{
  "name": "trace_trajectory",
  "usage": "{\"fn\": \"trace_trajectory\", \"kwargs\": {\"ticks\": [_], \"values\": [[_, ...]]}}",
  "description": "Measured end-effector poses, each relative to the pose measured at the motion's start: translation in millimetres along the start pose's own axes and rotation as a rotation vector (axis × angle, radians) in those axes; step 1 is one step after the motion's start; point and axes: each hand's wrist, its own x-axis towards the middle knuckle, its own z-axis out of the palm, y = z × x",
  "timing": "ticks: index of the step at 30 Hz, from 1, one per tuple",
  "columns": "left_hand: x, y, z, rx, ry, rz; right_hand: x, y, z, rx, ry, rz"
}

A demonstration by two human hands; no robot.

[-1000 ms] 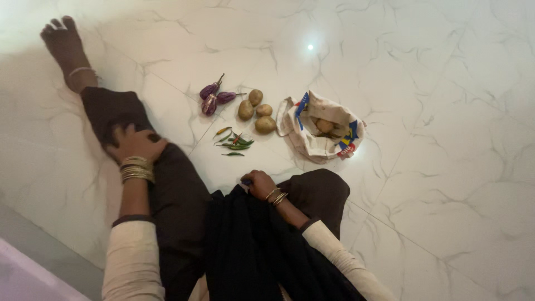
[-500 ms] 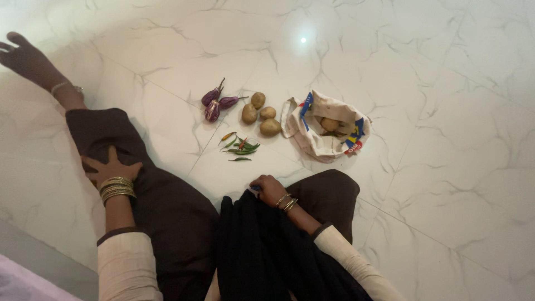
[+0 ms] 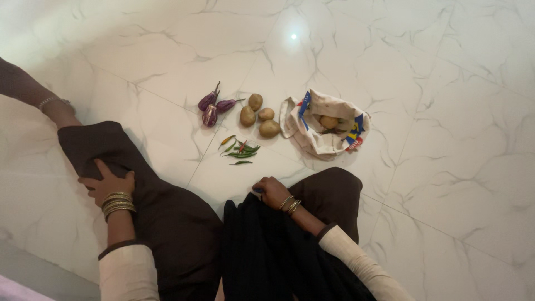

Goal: The person sits on the floor and peels potatoes using a small blue peeler. After peeling, the potatoes are placed into a white cloth bag. The person also handles green chilies and eggplants, moving them into the bag at the end.

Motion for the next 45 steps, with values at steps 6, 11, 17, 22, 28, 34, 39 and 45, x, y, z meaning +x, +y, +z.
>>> {"fn": "trace_trajectory", "kwargs": {"ticks": [6,11,17,22,28,34,39,45], "values": [[-14,-11,4,0.020,-0.020,0.080,2,-8,-1,-0.031,-0.007,0.046],[-36,-17,8,0.033,-0.013,0.132,1,-8,-1,-0.054,-0.038,0.091],[-74,-26,1,-0.086,-0.003,0.166,0,-9,0,-0.038,0.014,0.061],[-108,-28,3,-0.054,0.026,0.207,-1,-7,4,-0.056,-0.004,0.033],[-81,-5,-9,0.046,0.028,0.121,0,-4,11,-0.091,0.004,0.040],[-19,11,-21,0.089,-0.174,-0.053,1,-2,11,-0.099,-0.013,0.028],[15,21,-7,0.704,0.193,0.403,3,-4,17,-0.055,-0.048,0.073],[-1,42,13,1.335,-0.180,0.529,2,-14,38,0.103,-0.208,-0.012]]}}
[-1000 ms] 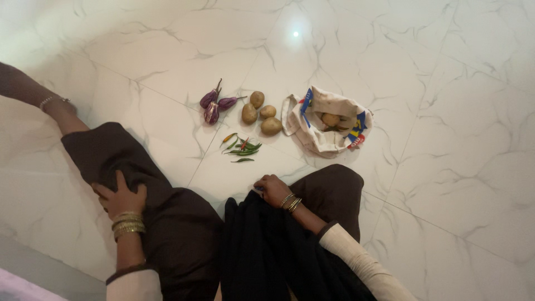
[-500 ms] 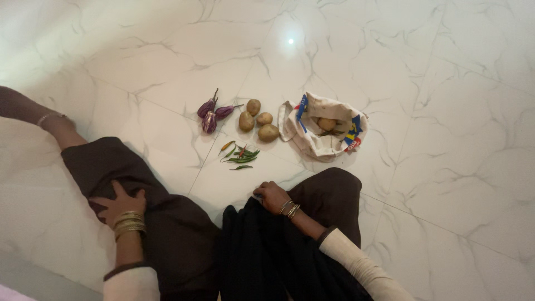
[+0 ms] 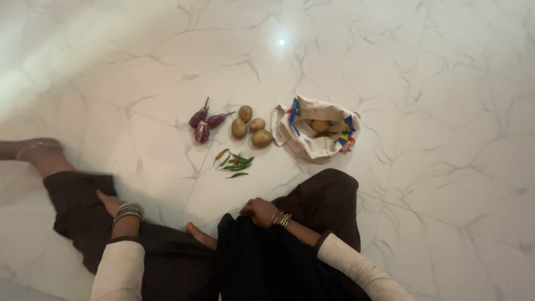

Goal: The person sits on the floor and peels potatoes using a small blue peeler. After peeling, the potatoes are placed into a white cloth bag. The person also handles green chilies and eggplants, moving them into the bag at the end.

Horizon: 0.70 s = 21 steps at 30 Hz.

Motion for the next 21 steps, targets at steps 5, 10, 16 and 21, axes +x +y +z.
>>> {"fn": "trace_trajectory", "kwargs": {"ticks": [5,10,16,21], "values": [[-3,-2,-14,-0.062,-0.152,0.026,0,1,13,-0.014,-0.057,-0.026],[8,49,-55,-0.629,0.374,0.055,3,-10,5,0.031,0.056,0.045],[-36,161,-159,-1.492,0.979,0.551,-21,-24,-49,0.286,0.424,0.102],[-103,236,-276,-1.620,1.270,0.784,-51,-12,-132,0.227,0.800,0.156]]}}
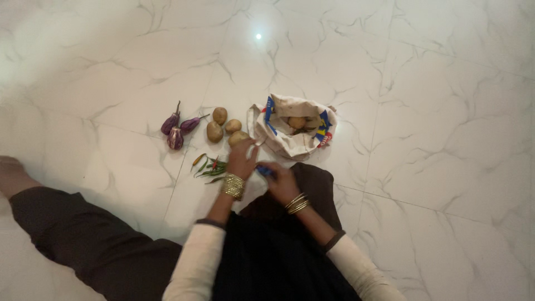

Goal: The person sits on the floor and peels potatoes using a small blue peeler. After peeling, the potatoes are placed into a white cloth bag. The person also handles green chilies and eggplants, moving them into the bag at the end.

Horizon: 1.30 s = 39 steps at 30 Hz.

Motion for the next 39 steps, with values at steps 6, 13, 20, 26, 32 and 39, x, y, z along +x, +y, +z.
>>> {"fn": "trace_trajectory", "kwargs": {"ticks": [6,13,20,26,32,39], "values": [[47,45,112,-0.012,-0.110,0.029,17,16,-71,0.069,0.576,0.098],[49,8,214,0.468,-0.245,0.139,5,28,-71,0.054,0.615,0.197],[59,12,220,0.430,-0.344,-0.025,13,27,-64,0.018,0.629,0.045],[64,43,170,0.044,-0.017,-0.218,15,30,-60,0.026,0.655,0.083],[17,51,91,-0.347,-0.113,-0.468,14,32,-67,-0.020,0.619,0.061],[-73,62,-31,-0.659,0.032,-0.672,12,13,-45,0.052,0.437,0.117]]}}
